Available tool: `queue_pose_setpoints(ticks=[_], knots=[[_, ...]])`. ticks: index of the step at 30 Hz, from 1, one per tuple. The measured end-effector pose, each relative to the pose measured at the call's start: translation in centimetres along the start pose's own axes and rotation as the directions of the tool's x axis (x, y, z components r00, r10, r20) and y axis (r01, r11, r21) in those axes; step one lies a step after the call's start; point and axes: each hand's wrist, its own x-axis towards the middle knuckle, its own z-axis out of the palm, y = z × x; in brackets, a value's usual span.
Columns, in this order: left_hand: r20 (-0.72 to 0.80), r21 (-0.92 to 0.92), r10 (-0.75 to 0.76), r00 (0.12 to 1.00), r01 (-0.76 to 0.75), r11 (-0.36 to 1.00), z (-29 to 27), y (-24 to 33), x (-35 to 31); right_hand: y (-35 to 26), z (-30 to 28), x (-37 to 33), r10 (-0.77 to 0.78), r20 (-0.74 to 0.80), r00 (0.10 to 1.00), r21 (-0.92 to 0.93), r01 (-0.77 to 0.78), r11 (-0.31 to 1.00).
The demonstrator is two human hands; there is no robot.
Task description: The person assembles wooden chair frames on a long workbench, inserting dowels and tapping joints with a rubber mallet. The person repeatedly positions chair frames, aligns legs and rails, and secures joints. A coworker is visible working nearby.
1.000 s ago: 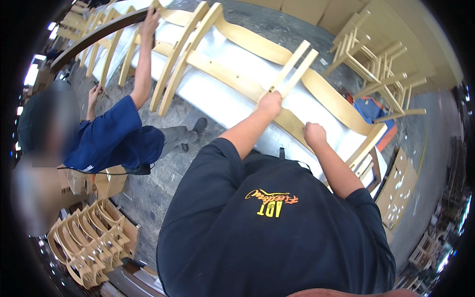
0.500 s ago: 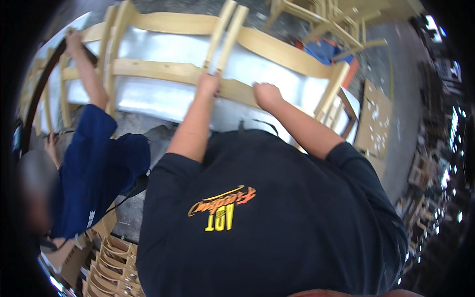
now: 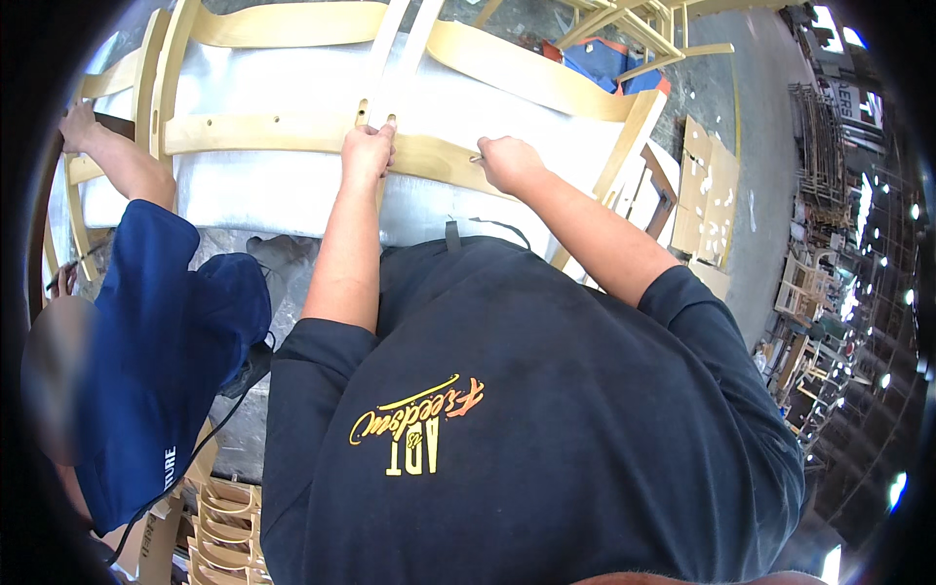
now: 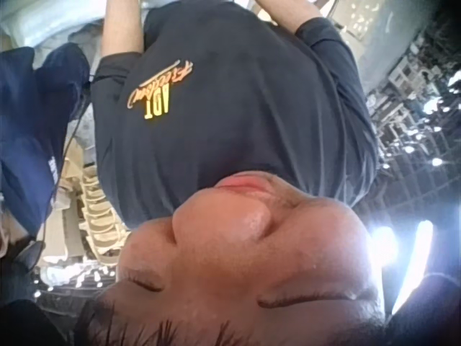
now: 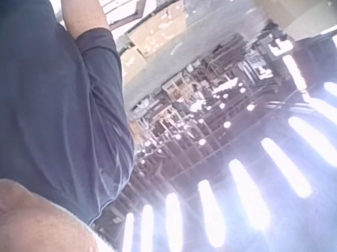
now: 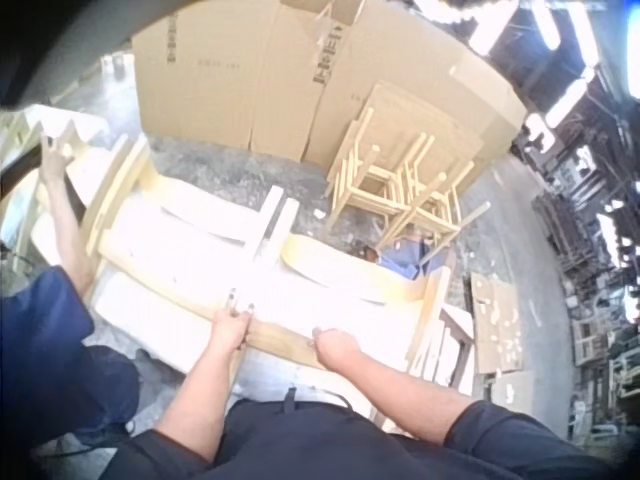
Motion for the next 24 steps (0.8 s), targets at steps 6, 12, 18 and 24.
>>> queue_pose_setpoints(ticks=[6, 12, 18, 24], knots=[[-0.010, 0.344, 0.119, 0.993, -0.108, 0.933, -0.5, -0.3, 1.9, -0.8, -0.9, 1.0, 0.058, 0.063, 0.996, -0.002, -0.058, 0.998], [0.089, 0.320, 0.005, 0.996, -0.033, 0.947, -0.4, 0.4, 1.1, -1.7, -1.0, 1.3, 0.082, 0.147, 0.986, -0.029, -0.079, 0.996], [0.054, 0.424, 0.072, 0.996, -0.088, 0.901, -0.6, -1.0, 2.7, -1.0, -0.1, 1.0, -0.066, 0.017, 0.998, -0.070, 0.067, 0.995], [0.069, 0.378, 0.034, 0.997, -0.058, 0.924, -0.1, 0.5, 1.9, -0.8, -0.7, 1.8, 0.080, 0.107, 0.991, 0.084, -0.089, 0.992]])
